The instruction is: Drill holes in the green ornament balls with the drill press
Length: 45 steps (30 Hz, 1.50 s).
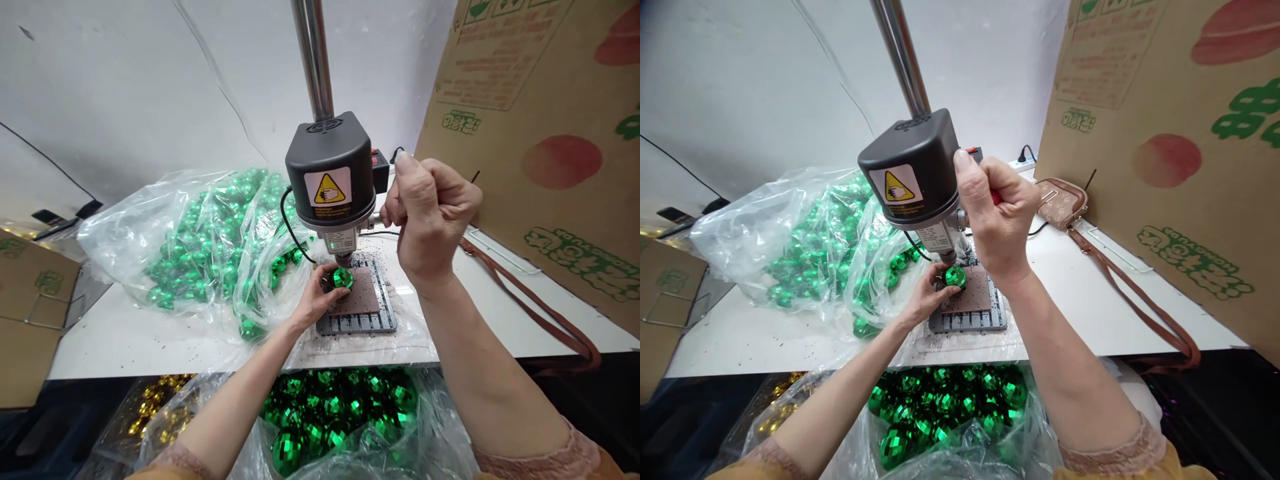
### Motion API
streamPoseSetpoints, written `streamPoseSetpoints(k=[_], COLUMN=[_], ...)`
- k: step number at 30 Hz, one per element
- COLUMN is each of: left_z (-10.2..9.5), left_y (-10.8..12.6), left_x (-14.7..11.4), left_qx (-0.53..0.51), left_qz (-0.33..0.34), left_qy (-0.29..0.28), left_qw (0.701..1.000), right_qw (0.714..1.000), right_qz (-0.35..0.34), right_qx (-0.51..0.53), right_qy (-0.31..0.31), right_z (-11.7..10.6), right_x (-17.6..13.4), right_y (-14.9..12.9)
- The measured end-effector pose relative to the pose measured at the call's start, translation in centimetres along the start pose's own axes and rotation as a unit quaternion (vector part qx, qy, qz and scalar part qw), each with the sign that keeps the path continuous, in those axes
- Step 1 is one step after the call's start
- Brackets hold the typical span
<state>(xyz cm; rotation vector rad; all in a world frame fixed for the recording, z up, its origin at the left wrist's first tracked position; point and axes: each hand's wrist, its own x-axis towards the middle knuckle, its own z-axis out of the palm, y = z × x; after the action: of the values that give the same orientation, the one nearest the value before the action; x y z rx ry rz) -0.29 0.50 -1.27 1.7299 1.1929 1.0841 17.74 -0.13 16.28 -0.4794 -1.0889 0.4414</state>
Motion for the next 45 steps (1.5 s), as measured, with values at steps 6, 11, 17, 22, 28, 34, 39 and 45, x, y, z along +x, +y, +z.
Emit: streamPoseSetpoints(k=[6, 11, 17, 22, 28, 34, 39, 45], left_z=[1.0, 2.1, 2.7, 2.8, 2.8, 2.8, 2.9, 2.9], left_y=[-0.2, 0.2, 0.0, -0.1, -0.1, 0.0, 0.0, 0.0], left_x=[-0.6, -1.5, -1.7, -1.8, -1.8, -1.8, -1.8, -1.8], left_qx=[0.034, 0.022, -0.024, -0.045, -0.048, -0.039, -0.050, -0.048], left_qz=[0.039, 0.034, 0.012, 0.000, -0.001, 0.012, 0.014, 0.006], left_qy=[-0.002, -0.018, -0.009, -0.003, -0.002, 0.002, 0.006, 0.005], left_qw=[0.999, 0.999, 1.000, 0.999, 0.999, 0.999, 0.999, 0.999], right_qw=[1.000, 1.000, 0.999, 0.999, 0.995, 0.991, 0.985, 0.981], right_qz=[0.005, 0.001, -0.002, -0.035, -0.086, -0.118, -0.169, -0.194], right_qx=[-0.002, -0.029, -0.049, -0.029, -0.032, -0.022, 0.001, 0.007], right_qy=[0.005, 0.001, -0.007, 0.021, 0.045, 0.053, 0.032, 0.004], right_z=[0.1, 0.0, -0.2, -0.4, -0.7, -1.0, -1.7, -2.3], right_x=[0.1, 0.1, -0.3, -1.5, -3.1, -3.7, -4.2, -4.5], right_y=[-0.1, -0.1, -0.1, 0.3, 1.1, 1.4, 2.3, 2.8])
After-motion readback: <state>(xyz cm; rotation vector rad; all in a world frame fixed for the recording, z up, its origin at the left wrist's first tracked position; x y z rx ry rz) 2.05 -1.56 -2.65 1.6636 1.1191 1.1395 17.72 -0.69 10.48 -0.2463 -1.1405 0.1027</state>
